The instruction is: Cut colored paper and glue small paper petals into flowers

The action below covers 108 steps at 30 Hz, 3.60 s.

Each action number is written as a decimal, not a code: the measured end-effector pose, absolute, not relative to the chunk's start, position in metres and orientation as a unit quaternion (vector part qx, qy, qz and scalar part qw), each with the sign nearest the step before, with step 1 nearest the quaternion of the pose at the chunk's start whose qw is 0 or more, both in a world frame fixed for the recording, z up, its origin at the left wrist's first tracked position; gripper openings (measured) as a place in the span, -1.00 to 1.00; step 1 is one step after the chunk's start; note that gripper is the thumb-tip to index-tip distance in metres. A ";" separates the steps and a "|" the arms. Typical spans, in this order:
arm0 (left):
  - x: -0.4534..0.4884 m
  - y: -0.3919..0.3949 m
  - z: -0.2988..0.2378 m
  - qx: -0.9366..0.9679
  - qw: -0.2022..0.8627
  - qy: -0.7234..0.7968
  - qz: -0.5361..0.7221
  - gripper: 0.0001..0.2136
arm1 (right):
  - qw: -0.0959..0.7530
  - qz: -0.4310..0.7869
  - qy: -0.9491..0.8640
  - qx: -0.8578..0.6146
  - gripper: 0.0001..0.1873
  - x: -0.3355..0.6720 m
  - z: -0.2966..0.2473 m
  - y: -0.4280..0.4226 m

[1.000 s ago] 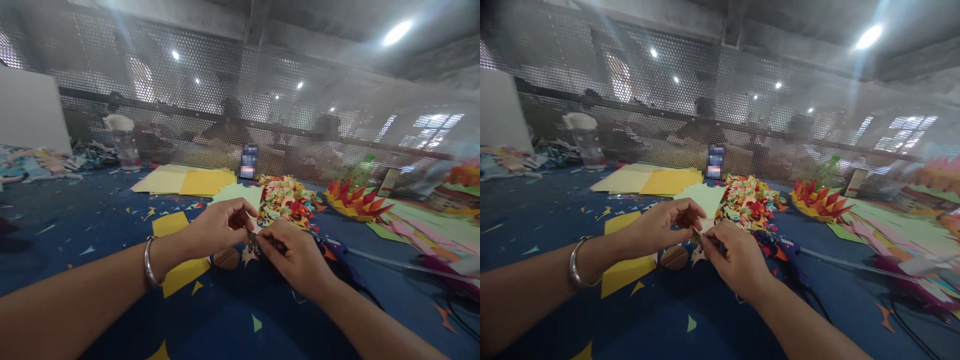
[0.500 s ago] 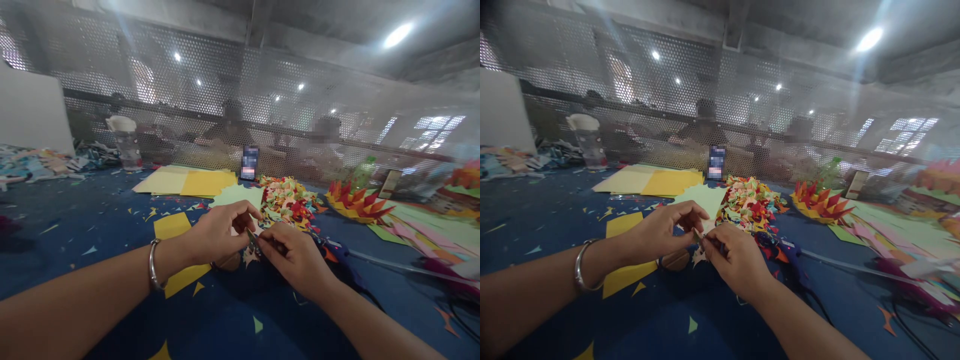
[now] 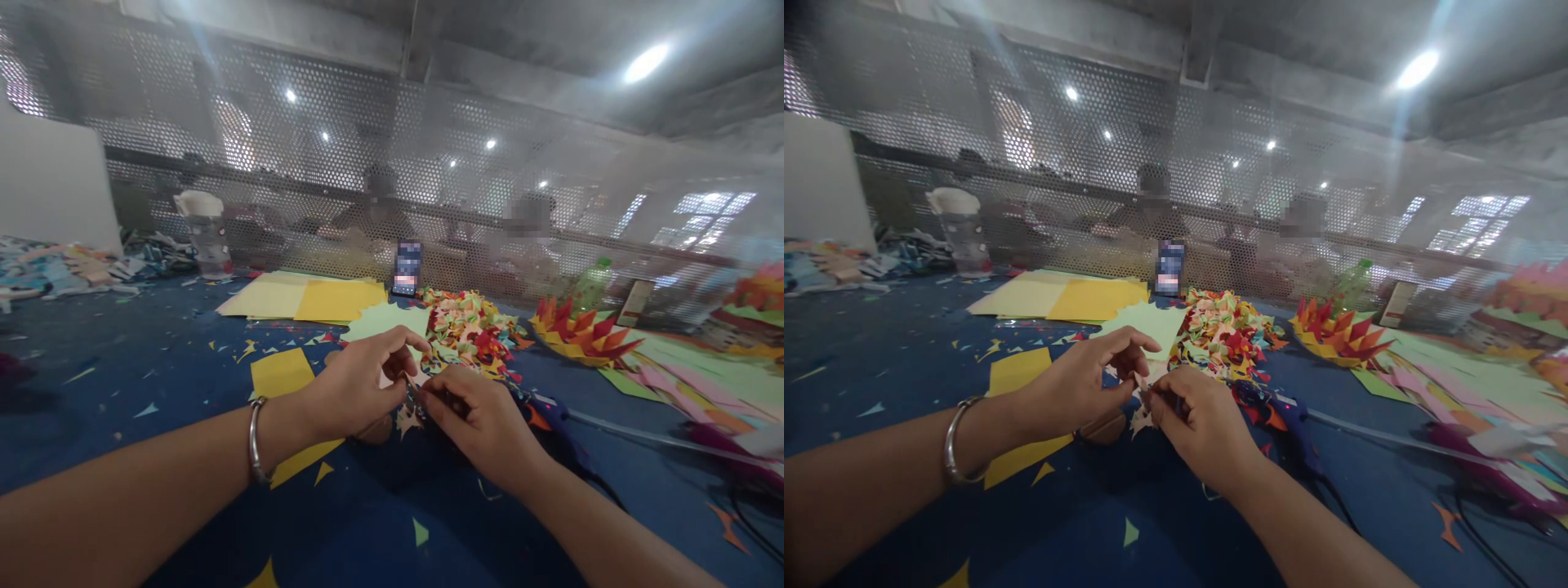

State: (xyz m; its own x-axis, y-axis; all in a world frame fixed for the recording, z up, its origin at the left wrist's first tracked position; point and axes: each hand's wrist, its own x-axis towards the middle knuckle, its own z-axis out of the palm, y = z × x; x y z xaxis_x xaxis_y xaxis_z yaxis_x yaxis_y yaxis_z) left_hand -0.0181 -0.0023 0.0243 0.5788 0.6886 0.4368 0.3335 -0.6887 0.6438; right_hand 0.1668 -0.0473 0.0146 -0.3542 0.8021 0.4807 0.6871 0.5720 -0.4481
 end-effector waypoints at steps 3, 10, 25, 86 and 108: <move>-0.018 -0.002 0.024 0.855 0.238 0.302 0.349 -0.57 | 0.341 0.093 -0.816 -0.457 -0.85 0.167 0.015 -0.048; -0.019 0.000 0.022 0.857 0.231 0.310 0.340 -0.54 | 0.350 0.095 -0.813 -0.456 -0.82 0.168 0.014 -0.048; -0.021 -0.002 0.027 0.888 0.171 0.287 0.317 -0.54 | 0.354 0.140 -0.795 -0.473 -0.82 0.167 0.014 -0.046; -0.010 -0.007 0.013 0.878 0.151 0.268 0.367 -0.48 | 0.285 -0.037 -0.818 -0.499 -0.83 0.162 0.008 -0.050; -0.018 -0.002 0.019 0.921 0.063 0.212 0.320 -0.73 | 0.336 -0.015 -0.800 -0.496 -0.83 0.164 0.010 -0.048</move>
